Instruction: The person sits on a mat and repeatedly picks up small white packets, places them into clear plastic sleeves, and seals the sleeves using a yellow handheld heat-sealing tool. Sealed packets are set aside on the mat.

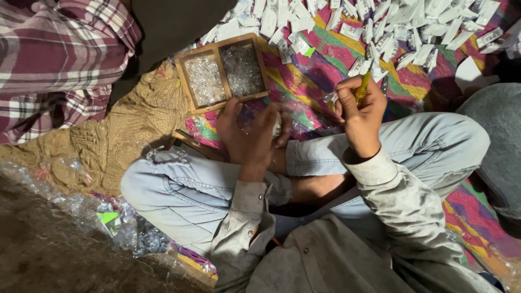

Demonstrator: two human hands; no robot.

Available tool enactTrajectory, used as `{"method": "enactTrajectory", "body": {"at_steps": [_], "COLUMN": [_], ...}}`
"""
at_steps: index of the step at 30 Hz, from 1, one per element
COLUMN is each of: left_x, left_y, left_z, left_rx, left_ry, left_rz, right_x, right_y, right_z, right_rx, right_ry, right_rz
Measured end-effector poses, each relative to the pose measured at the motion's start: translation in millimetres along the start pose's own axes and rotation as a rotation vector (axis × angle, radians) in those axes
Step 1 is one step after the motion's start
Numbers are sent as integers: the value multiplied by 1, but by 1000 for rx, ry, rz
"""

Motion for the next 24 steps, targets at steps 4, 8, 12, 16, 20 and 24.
{"method": "enactTrajectory", "body": {"at_steps": [4, 8, 12, 16, 20, 24], "left_x": [11, 32, 53, 58, 28, 15], "left_y": [-4, -27, -13, -9, -14, -12], "left_z": [-3, 0, -25, -24, -6, -8], "left_rx": [109, -226, -232, -72, -7, 101], "left_ry": [-84, -397, -199, -139, 17, -110], "left_rz": [93, 347, 69, 142, 47, 421], "right_x": [0, 22, 64, 75, 41, 22], "right_y": [-13, -13, 36, 168, 245, 237], "right_z": [-3, -10, 10, 93, 181, 174], "right_rx": [-154, -375, -470, 351, 1537, 1436], "right_ry": [-93, -179, -288, -385, -452, -366], "right_rz": [31, -16, -192, 296, 450, 404]}}
Point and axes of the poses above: each hand's wrist, its own z-axis away from the middle knuckle, its own y-axis out of the palm, x = y × z, the point moved 4 cm from there along -z, towards the middle knuckle, and after that the axes turned 10 degrees about -z, right-handed, at the moved point
